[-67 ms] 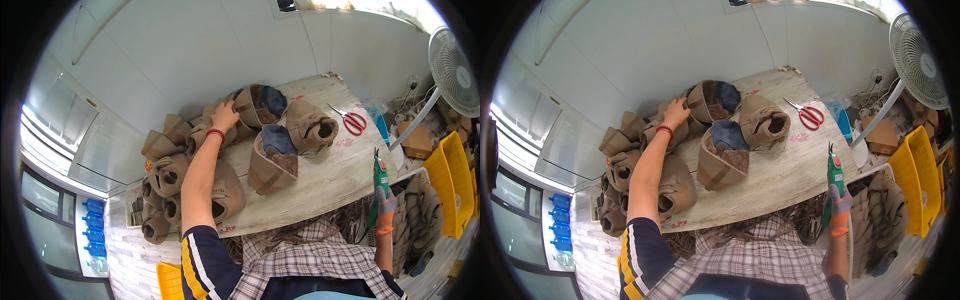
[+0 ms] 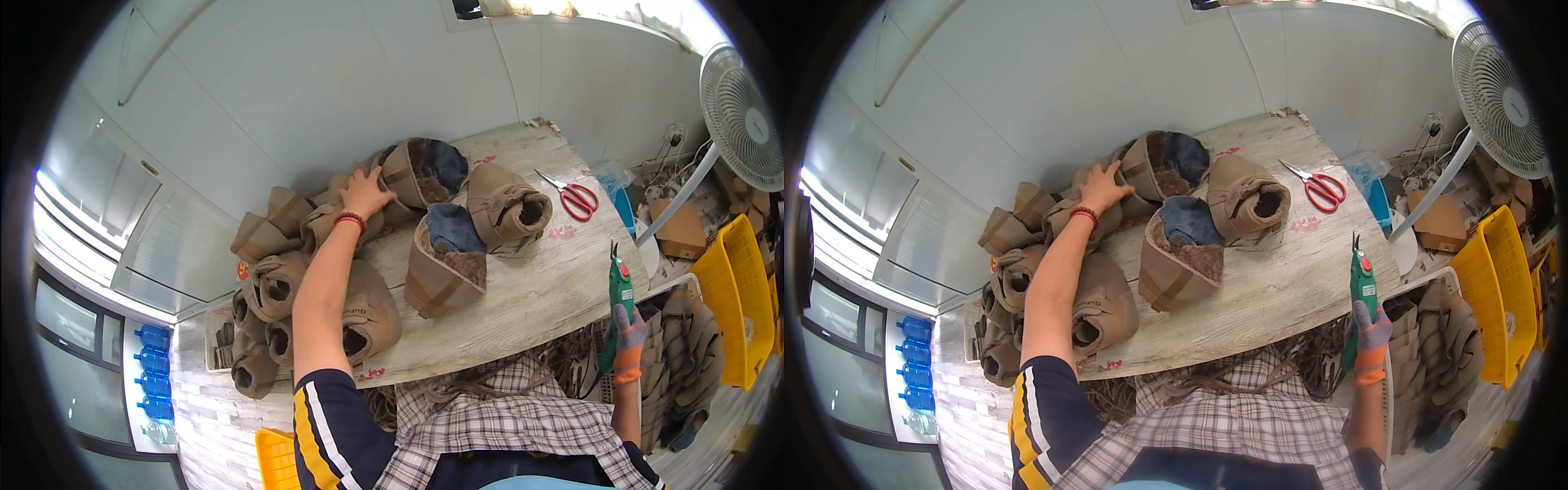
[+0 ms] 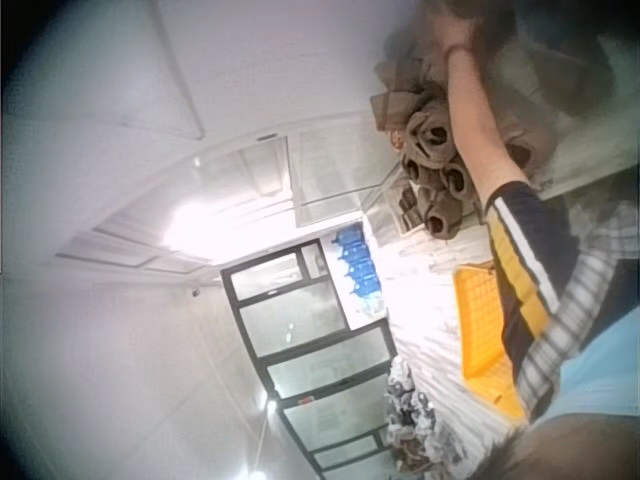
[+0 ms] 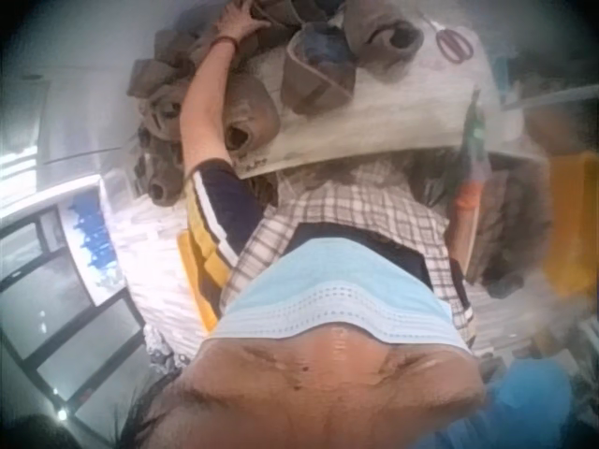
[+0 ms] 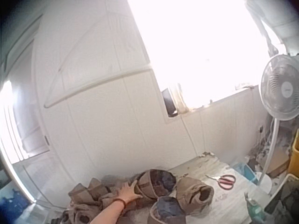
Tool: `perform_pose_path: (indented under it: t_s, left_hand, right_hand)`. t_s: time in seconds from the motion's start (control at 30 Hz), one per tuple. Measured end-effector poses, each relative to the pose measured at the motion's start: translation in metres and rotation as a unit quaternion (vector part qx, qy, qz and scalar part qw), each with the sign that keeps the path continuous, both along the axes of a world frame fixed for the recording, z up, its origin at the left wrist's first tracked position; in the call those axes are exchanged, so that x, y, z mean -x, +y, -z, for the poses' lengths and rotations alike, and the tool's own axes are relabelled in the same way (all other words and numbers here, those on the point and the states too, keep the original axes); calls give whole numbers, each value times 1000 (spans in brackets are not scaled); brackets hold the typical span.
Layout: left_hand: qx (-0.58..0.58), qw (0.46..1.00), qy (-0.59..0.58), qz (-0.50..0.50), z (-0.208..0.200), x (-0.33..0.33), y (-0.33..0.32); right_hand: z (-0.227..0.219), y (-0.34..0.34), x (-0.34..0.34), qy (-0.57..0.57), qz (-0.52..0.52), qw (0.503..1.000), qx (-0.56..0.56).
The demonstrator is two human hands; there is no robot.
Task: The person uses a green electric trimmer to cut the edges of beige fabric pieces on a white table. They handle the fabric with their left hand and operate the tool with their right, repeatedly trimming and placing the pieces back on the table.
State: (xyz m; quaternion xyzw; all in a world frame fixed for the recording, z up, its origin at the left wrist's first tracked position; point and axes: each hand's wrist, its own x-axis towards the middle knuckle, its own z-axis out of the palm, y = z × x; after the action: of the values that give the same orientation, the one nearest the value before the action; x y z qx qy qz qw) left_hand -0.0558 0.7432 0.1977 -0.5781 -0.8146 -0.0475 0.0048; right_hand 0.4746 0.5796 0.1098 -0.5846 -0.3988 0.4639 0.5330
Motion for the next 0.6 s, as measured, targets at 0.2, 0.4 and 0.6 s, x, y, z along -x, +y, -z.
perform_pose_path:
  t_s: [0.2,0.4,0.6]
  left_hand:
    - [-140,891,431,37,23,85,5]
    - [307,918,249,-29,1,22,24]
    - [93,986,-61,-124,104,135,69]
  right_hand:
    - [-1,1,-1,-8,-26,1000,-10]
    - [-10,-5,-1,3,2,1000,-15]
    - [-2,1,-4,17,-24,999,-12]
